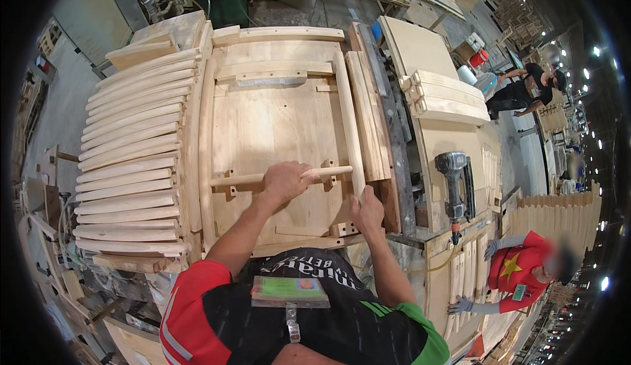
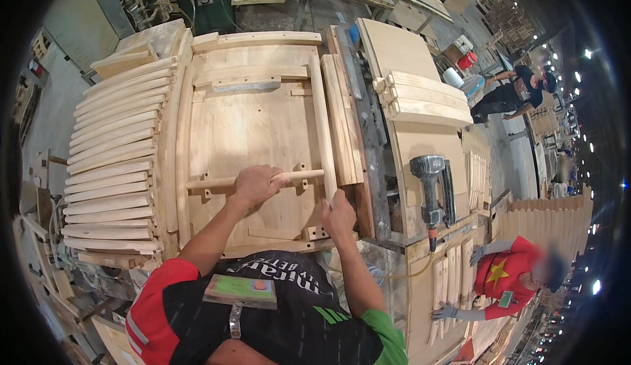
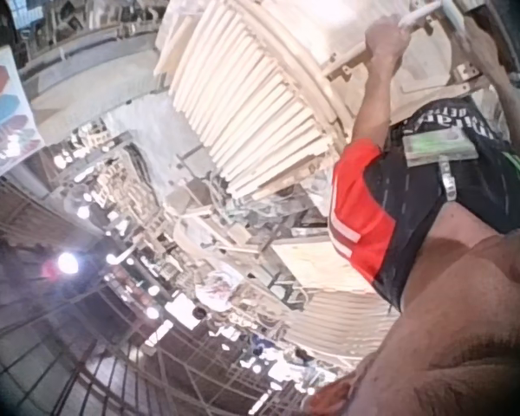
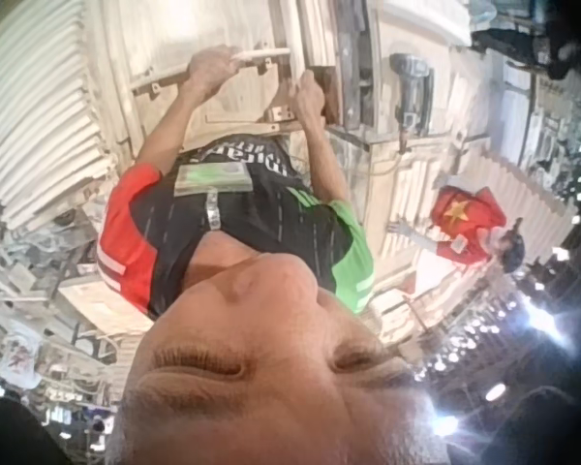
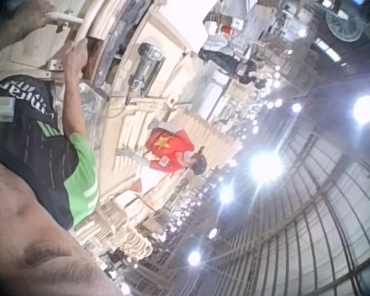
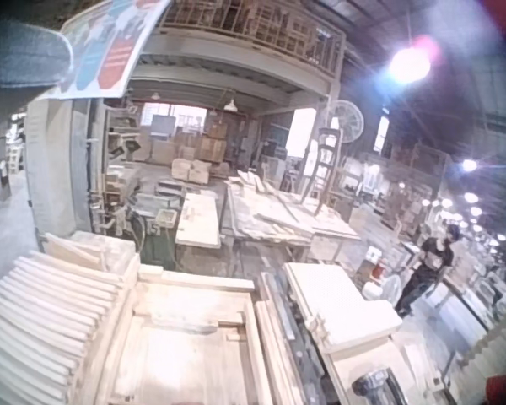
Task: The person assembles wooden chair frames by inserting dowels into pre-drilled holes and securing them with a pneumatic nail gun. They repeatedly pick up frames, align parts, fasten joints, and stack completed units in a workshop.
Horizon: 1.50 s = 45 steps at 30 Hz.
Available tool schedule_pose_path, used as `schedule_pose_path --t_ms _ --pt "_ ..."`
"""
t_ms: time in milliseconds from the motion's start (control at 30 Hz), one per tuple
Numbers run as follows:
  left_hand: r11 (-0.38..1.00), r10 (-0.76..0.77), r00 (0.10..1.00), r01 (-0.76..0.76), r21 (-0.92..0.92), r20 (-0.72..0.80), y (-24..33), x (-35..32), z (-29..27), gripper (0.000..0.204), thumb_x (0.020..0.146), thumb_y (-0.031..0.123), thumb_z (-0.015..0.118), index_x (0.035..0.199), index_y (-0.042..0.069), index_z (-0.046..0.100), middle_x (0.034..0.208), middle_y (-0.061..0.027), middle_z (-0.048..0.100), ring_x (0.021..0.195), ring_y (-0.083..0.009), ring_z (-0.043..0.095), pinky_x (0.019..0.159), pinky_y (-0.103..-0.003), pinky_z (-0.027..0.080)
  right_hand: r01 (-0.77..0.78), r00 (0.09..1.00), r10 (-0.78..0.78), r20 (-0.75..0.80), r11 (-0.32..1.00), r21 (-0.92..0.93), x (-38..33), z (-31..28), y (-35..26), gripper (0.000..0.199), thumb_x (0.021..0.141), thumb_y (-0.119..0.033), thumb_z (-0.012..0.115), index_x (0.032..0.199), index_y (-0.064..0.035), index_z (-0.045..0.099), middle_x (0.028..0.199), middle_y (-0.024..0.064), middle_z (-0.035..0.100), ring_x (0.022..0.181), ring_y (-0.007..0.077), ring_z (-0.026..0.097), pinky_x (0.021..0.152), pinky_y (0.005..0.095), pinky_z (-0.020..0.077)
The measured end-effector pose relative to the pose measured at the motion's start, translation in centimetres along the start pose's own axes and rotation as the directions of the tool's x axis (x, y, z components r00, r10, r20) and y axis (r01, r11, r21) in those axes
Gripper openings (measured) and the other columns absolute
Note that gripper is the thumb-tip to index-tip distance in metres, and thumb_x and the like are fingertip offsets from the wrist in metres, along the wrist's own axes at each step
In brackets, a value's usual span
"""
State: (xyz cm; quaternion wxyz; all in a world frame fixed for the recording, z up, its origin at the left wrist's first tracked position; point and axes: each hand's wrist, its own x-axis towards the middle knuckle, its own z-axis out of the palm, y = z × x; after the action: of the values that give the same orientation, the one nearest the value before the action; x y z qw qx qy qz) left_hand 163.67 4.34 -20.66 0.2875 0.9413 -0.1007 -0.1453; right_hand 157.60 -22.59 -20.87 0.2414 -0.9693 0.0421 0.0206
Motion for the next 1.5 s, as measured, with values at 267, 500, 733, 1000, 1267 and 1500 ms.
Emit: schedule_pose_path --t_ms 267,500,733,1000,1267,1500 --pt "0.987 -0.025 0.98 -0.007 -0.161 -0.195 -0.2 4.8 -0.4 0.041 0.096 0.046 0.071 0.114 0.01 0.077 0.104 -0.0159 0.074 0.1 -0.0354 0.07 0.089 -0.048 0.055 -0.035 0.993 0.043 0.107 0.997 -0.074 0.3 -0.9 -0.3 0.034 0.095 -0.023 0.073 0.109 -0.0032 0.049 0.089 0.0297 0.07 0.087 0.0554 0.068 0.075 0.063 0.0527" --pt "0.992 0.115 0.797 -0.065 0.104 -0.593 -2.2 22.6 -7.8 0.045 0.091 0.037 0.078 0.123 0.005 0.071 0.123 -0.0183 0.067 0.123 -0.0366 0.059 0.104 -0.052 0.046 -0.032 0.993 0.05 0.107 0.986 -0.165 0.5 -0.7 -0.9 0.036 0.095 -0.026 0.072 0.111 -0.0045 0.049 0.087 0.0301 0.07 0.086 0.0534 0.069 0.072 0.0604 0.055" --pt "0.951 0.054 0.958 0.036 0.308 -0.28 -5.5 28.9 -10.7 0.05 0.095 0.041 0.076 0.133 0.01 0.066 0.134 -0.0162 0.064 0.131 -0.0355 0.056 0.112 -0.056 0.04 -0.029 0.992 0.047 0.117 0.988 -0.151 0.6 -0.2 -0.6 0.037 0.092 -0.022 0.075 0.111 -0.0048 0.048 0.087 0.0277 0.07 0.084 0.0522 0.069 0.071 0.0594 0.0549" --pt "0.936 0.068 0.962 0.031 0.352 -0.265 -4.8 29.2 -10.7 0.052 0.097 0.039 0.072 0.141 0.012 0.063 0.142 -0.0143 0.06 0.136 -0.0337 0.054 0.112 -0.062 0.041 -0.02 0.996 0.03 0.087 0.994 -0.109 0.3 0.0 -0.4 0.034 0.092 -0.018 0.074 0.11 -0.0043 0.049 0.087 0.0285 0.068 0.085 0.0539 0.067 0.07 0.0584 0.0536" --pt "0.96 0.051 0.974 0.013 0.28 -0.221 -5.5 29.3 -11.2 0.055 0.097 0.039 0.07 0.147 0.017 0.061 0.141 -0.0102 0.061 0.136 -0.0316 0.052 0.113 -0.061 0.04 0.0 0.998 0.007 0.062 0.994 -0.11 0.3 0.3 0.0 0.043 0.093 -0.016 0.074 0.127 -0.0011 0.052 0.1 0.0268 0.07 0.091 0.0494 0.069 0.073 0.0549 0.0556" --pt "0.958 0.072 0.957 0.012 0.287 -0.281 -6.0 28.9 -10.4 0.054 0.098 0.04 0.067 0.147 0.018 0.062 0.14 -0.0096 0.062 0.134 -0.0306 0.053 0.112 -0.053 0.039 -0.047 0.994 0.059 0.095 0.992 -0.12 0.4 0.2 -0.3 0.042 0.094 -0.019 0.074 0.125 -0.0019 0.052 0.1 0.0265 0.07 0.093 0.0497 0.068 0.075 0.0551 0.0552"
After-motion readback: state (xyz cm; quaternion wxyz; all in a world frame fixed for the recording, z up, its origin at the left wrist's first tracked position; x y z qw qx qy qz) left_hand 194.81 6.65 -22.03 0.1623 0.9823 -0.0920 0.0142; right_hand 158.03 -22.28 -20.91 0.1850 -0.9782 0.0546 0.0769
